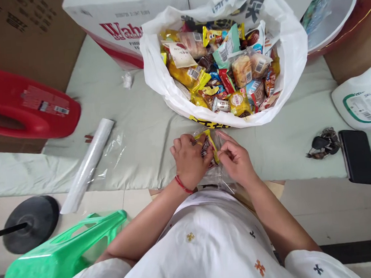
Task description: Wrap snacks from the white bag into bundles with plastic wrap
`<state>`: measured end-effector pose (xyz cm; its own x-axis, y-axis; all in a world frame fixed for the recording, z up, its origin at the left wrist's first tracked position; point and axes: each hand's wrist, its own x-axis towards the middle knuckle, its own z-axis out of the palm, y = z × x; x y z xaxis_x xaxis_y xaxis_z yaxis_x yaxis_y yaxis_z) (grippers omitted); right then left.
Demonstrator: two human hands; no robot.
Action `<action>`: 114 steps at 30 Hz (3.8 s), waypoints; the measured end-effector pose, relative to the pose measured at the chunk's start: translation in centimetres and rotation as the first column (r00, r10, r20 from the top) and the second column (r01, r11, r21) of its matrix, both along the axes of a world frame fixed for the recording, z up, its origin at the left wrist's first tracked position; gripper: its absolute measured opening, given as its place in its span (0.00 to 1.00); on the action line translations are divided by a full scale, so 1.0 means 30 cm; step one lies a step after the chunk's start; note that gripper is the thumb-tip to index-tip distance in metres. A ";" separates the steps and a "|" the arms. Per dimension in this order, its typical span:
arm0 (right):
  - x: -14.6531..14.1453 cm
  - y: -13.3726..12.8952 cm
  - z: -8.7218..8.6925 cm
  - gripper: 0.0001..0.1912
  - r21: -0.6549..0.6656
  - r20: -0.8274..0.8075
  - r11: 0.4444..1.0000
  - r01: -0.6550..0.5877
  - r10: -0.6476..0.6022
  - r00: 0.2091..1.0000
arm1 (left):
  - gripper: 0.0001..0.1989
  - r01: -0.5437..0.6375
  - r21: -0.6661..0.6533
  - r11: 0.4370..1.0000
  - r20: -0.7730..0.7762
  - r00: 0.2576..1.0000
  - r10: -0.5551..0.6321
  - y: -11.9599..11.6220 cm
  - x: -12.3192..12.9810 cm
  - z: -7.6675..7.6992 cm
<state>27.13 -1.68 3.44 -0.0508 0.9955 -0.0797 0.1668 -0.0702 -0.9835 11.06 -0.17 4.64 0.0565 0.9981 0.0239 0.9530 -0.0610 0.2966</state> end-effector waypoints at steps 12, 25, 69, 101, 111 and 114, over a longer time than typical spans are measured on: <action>-0.092 0.008 0.063 0.11 0.198 0.351 0.911 -0.362 0.278 0.894 | 0.14 -0.017 -0.045 0.999 0.555 0.831 0.039 0.007 -0.039 -0.083; -0.148 0.001 0.130 0.20 -0.093 0.881 0.790 -0.606 0.348 0.319 | 0.17 0.153 -0.302 0.941 0.705 0.701 0.111 0.340 -0.230 -0.097; -0.086 0.052 0.118 0.14 -0.072 0.836 0.584 -0.808 0.477 0.270 | 0.15 0.606 -0.453 0.653 0.822 0.567 0.044 0.502 -0.431 -0.038; -0.119 0.056 0.124 0.16 -0.158 0.863 0.606 -0.780 0.468 0.189 | 0.09 0.288 -0.085 0.954 0.448 0.866 -0.222 0.078 -0.283 0.037; -0.110 0.035 0.115 0.15 -0.038 0.888 0.564 -0.825 0.398 0.231 | 0.33 0.246 0.108 0.963 0.472 0.840 -0.268 -0.159 -0.258 -0.100; -0.076 0.005 0.102 0.14 0.138 0.903 0.513 -0.847 0.287 0.320 | 0.32 0.212 0.083 0.974 0.296 0.928 -0.227 -0.159 -0.221 -0.106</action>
